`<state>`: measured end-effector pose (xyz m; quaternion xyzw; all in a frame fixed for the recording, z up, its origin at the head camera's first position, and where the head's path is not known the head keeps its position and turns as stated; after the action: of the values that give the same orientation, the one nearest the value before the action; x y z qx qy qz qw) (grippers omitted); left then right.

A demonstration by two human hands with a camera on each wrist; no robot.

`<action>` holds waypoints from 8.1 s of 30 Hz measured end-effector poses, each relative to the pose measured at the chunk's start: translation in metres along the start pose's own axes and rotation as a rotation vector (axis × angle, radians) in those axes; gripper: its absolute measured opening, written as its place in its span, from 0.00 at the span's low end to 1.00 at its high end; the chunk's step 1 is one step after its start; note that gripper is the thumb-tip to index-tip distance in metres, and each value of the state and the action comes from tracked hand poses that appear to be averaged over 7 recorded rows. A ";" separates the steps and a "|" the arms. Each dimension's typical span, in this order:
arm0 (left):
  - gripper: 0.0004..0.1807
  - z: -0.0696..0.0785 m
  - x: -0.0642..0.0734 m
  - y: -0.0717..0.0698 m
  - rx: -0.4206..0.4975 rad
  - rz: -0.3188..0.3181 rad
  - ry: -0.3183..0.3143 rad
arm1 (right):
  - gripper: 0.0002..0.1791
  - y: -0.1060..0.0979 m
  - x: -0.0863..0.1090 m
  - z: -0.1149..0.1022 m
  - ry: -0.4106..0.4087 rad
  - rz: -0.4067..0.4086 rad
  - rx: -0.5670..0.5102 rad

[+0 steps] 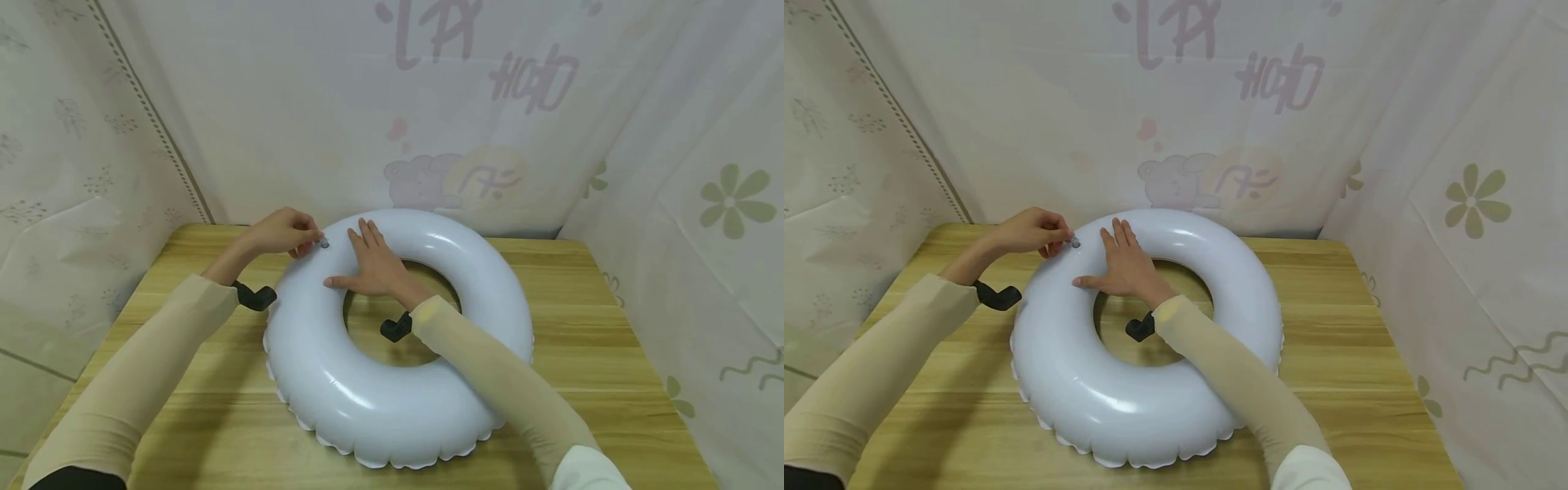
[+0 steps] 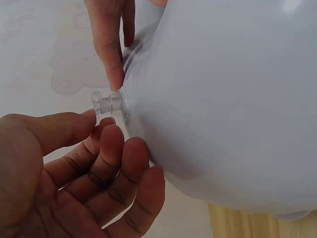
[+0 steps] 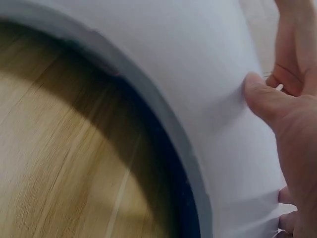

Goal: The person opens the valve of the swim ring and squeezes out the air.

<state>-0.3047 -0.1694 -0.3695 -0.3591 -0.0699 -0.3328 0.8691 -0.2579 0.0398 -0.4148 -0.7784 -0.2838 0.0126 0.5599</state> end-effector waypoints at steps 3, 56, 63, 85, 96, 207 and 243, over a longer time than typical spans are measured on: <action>0.14 0.002 0.000 -0.001 -0.006 -0.007 0.008 | 0.65 0.001 0.001 -0.001 -0.011 0.002 0.003; 0.16 0.041 0.004 -0.001 -0.206 0.029 -0.017 | 0.65 0.003 0.001 0.003 0.003 -0.022 0.029; 0.17 0.033 0.012 -0.002 -0.171 0.082 -0.010 | 0.64 0.001 -0.002 0.006 -0.032 -0.026 0.017; 0.27 0.004 0.039 0.019 -0.041 0.372 0.149 | 0.43 -0.060 0.042 0.060 -0.147 -0.021 -0.202; 0.37 -0.009 0.061 0.046 -0.144 0.394 0.218 | 0.43 -0.083 0.095 0.100 -0.153 0.049 -0.234; 0.53 -0.028 0.062 0.115 -0.378 0.310 0.111 | 0.52 -0.009 0.190 0.201 -0.008 0.133 -0.070; 0.52 -0.029 0.067 0.120 -0.409 0.311 0.121 | 0.49 0.009 0.189 0.197 -0.028 0.173 0.020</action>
<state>-0.1807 -0.1620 -0.4358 -0.5130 0.1070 -0.2231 0.8219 -0.1622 0.2942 -0.4398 -0.7941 -0.2232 0.0748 0.5604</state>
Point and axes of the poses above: each hand's wrist, its own x-axis away from the middle knuckle, its own y-axis out of the palm, z = x × y, the point moved 2 cm from there along -x, towards the middle knuckle, and after that the axes turned 7 degrees about -z, right-handed, at the moved point
